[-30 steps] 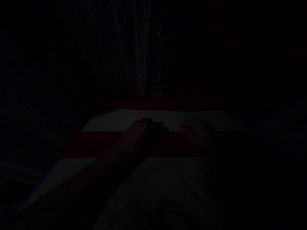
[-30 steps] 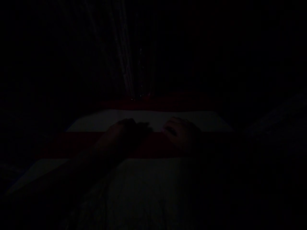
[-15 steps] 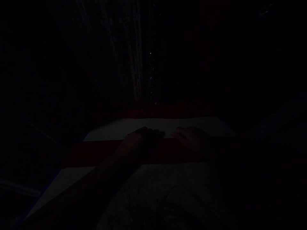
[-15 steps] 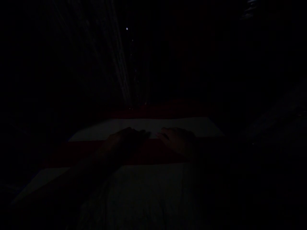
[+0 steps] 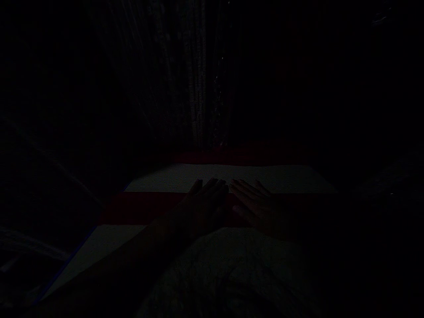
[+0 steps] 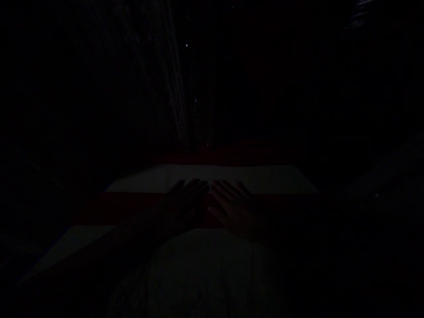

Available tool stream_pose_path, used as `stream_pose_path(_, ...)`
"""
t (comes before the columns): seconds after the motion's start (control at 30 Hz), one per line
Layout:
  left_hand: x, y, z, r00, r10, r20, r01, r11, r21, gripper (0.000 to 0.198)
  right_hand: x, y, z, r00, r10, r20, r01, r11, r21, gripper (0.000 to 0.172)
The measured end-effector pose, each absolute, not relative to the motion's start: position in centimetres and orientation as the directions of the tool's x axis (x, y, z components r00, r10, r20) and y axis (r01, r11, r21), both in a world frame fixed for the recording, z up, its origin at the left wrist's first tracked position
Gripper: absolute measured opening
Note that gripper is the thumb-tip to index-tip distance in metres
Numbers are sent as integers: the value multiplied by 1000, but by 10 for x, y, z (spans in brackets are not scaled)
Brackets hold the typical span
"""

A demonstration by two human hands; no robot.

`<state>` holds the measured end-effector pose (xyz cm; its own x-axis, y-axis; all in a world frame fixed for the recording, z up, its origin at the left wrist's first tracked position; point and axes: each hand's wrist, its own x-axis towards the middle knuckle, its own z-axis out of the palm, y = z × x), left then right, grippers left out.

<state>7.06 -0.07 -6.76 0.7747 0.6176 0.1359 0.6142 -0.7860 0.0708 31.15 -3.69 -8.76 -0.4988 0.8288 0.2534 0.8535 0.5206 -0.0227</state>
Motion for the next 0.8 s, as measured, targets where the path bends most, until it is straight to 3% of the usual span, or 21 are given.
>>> stream_pose_path(0.23, 70, -6, -62, 765, 629, 136, 628, -776, 61, 61, 315, -30, -97, -483, 797, 363, 859, 511, 21, 63)
stream_pose_path(0.5, 65, -11, -60, 759, 631, 160, 631, -774, 60, 62, 317, -24, -119, -469, 759, 451, 842, 538, -31, 65)
stream_pose_path(0.8, 57, -19, -46, 767, 638, 69, 626, -767, 140, 66, 320, -22, -124, -468, 760, 451, 844, 536, -26, 63)
